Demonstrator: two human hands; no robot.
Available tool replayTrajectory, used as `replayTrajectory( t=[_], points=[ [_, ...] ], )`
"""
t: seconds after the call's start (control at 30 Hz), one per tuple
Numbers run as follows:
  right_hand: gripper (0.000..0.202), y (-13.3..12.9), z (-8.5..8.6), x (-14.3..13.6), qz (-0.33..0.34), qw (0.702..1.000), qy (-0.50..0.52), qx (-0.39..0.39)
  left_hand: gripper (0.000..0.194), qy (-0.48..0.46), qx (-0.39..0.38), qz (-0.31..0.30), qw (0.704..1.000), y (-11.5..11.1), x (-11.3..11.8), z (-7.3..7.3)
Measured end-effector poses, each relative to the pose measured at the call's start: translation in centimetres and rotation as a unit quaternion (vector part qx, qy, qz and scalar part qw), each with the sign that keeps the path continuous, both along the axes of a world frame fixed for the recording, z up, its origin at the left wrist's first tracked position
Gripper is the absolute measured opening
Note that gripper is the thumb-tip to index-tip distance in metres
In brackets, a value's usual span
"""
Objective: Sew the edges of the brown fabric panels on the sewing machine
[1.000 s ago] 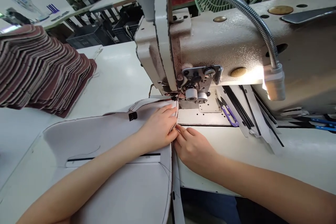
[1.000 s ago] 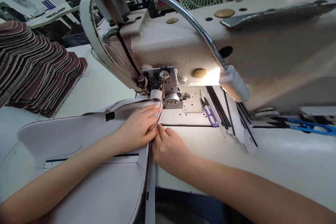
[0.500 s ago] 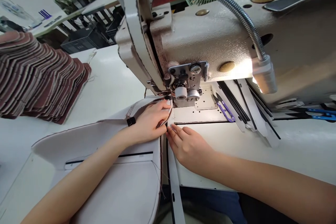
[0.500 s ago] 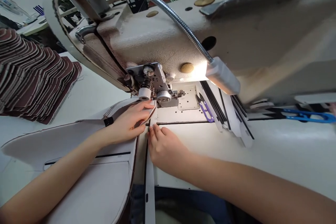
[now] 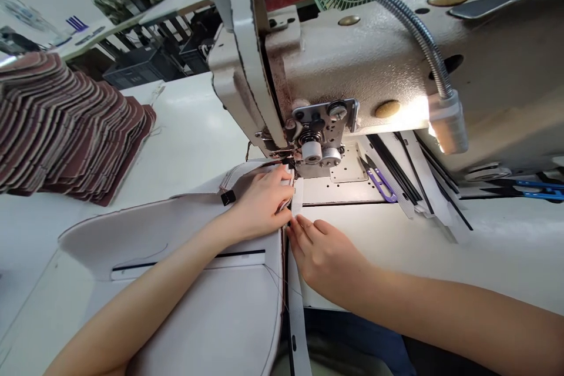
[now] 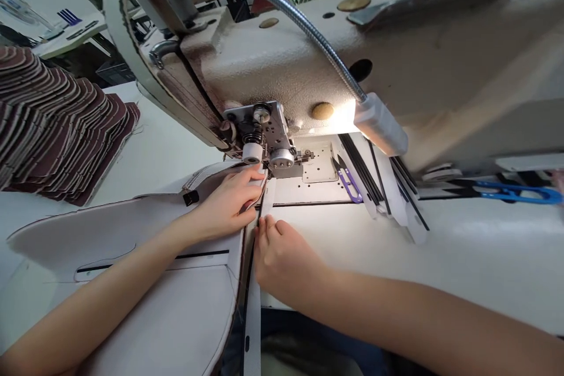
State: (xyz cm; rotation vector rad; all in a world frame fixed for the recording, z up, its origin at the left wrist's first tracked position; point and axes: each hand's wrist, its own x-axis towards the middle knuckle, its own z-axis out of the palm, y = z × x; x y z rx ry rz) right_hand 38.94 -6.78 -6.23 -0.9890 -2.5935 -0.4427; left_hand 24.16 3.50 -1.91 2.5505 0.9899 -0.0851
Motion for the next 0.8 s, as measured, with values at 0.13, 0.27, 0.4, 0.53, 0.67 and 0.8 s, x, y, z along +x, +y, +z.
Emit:
replayTrajectory(
  t=[0.13,0.27,0.4,0.53,0.67,0.8],
  points=[
    [0.034,-0.06,0.23,0.01,-0.004,1.0,0.003,0.012,0.019,-0.007,0.002,0.008,1.0,-0.08,0.07,-0.27],
    [0.034,-0.08,0.08,0.02,-0.002,1.0,-0.005,0.012,0.018,-0.001,0.005,0.007,1.0,-0.05,0.16,-0.23],
    [0.032,-0.06,-0.3,0.07,0.002,1.0,-0.014,0.007,0.018,0.008,-0.003,0.016,1.0,-0.19,0.38,0.05],
    [0.032,-0.13,-0.38,0.15,0.004,1.0,-0.009,0.002,0.02,0.003,-0.01,0.021,1.0,-0.34,0.49,0.05],
    [0.032,-0.16,-0.14,0.14,-0.002,1.0,-0.001,0.006,0.019,-0.012,-0.014,0.02,1.0,-0.38,0.36,-0.22],
    [0.033,0.18,-0.48,0.16,0.0,1.0,-0.01,-0.013,0.018,-0.046,-0.053,0.027,0.997,0.03,-0.27,-0.09]
  ],
)
